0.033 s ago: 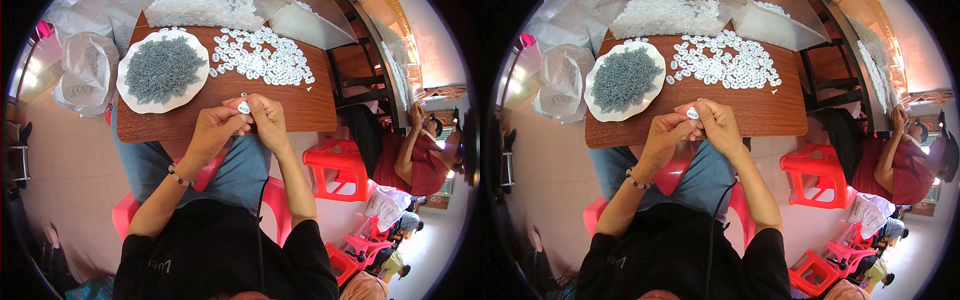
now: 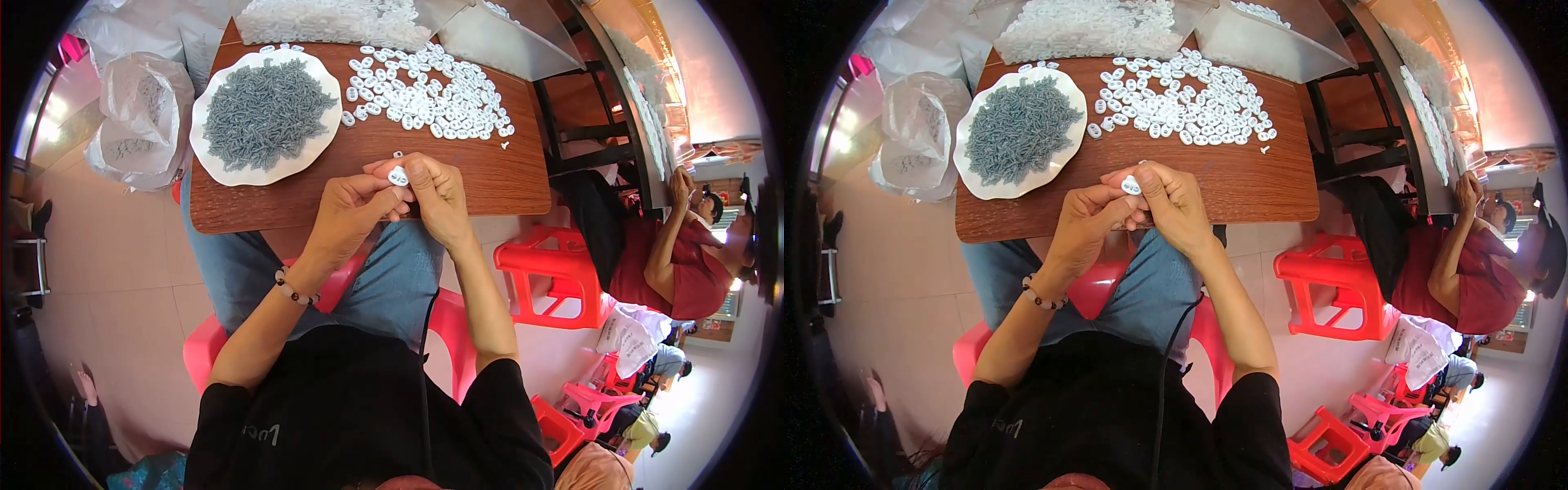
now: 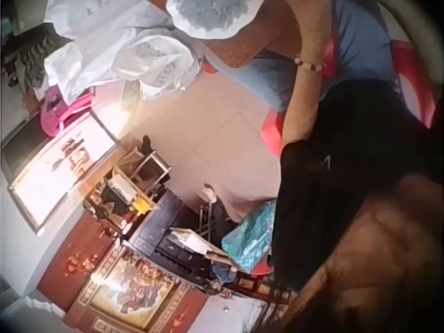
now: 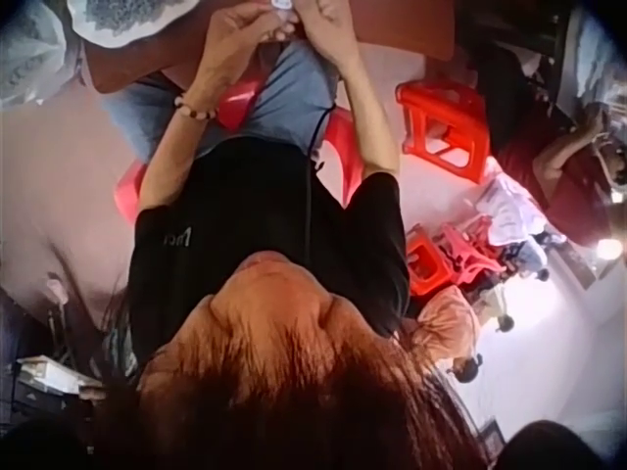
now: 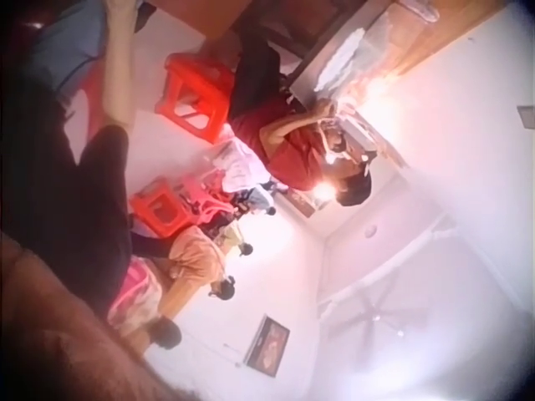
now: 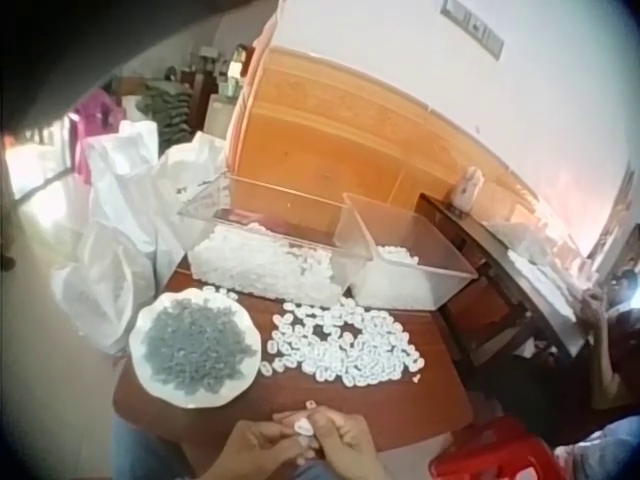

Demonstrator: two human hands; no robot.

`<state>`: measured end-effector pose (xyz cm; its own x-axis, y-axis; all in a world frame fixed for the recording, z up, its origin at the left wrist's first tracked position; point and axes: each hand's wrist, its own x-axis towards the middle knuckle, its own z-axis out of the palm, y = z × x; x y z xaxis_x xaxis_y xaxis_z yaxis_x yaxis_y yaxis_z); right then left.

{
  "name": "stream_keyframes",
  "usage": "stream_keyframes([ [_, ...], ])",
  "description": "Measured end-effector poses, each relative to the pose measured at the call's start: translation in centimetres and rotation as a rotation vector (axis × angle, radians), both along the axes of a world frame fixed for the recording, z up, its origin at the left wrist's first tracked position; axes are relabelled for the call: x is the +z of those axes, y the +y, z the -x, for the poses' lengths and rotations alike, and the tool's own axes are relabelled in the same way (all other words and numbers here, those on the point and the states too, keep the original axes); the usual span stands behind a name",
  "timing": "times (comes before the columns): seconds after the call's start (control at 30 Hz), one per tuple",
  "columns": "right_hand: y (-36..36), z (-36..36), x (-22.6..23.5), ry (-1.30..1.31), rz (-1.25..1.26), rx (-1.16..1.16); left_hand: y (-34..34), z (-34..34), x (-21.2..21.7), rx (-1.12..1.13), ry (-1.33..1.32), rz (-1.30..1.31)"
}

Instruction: Assembling small plastic components by hand at a workbench.

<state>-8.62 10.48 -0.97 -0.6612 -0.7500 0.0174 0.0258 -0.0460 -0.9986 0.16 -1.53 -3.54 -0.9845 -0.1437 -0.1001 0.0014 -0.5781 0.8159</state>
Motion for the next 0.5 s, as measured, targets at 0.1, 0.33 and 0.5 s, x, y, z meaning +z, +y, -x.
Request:
stream_keyframes([
  [0.1,-0.3,0.1,-0.3,0.026,0.019,-0.016,0.1,0.0,0.0,0.017,-0.015,-0.002],
  [0.33,0.0,0.8,0.5,0.082,-0.012,-0.045,0.3,0.2,0.5,0.015,-0.011,-0.03],
  [0.5,0.0,4.3,3.9,0.248,-0.01,-0.256,-0.2,0.0,0.4,0.001,-0.035,-0.01],
])
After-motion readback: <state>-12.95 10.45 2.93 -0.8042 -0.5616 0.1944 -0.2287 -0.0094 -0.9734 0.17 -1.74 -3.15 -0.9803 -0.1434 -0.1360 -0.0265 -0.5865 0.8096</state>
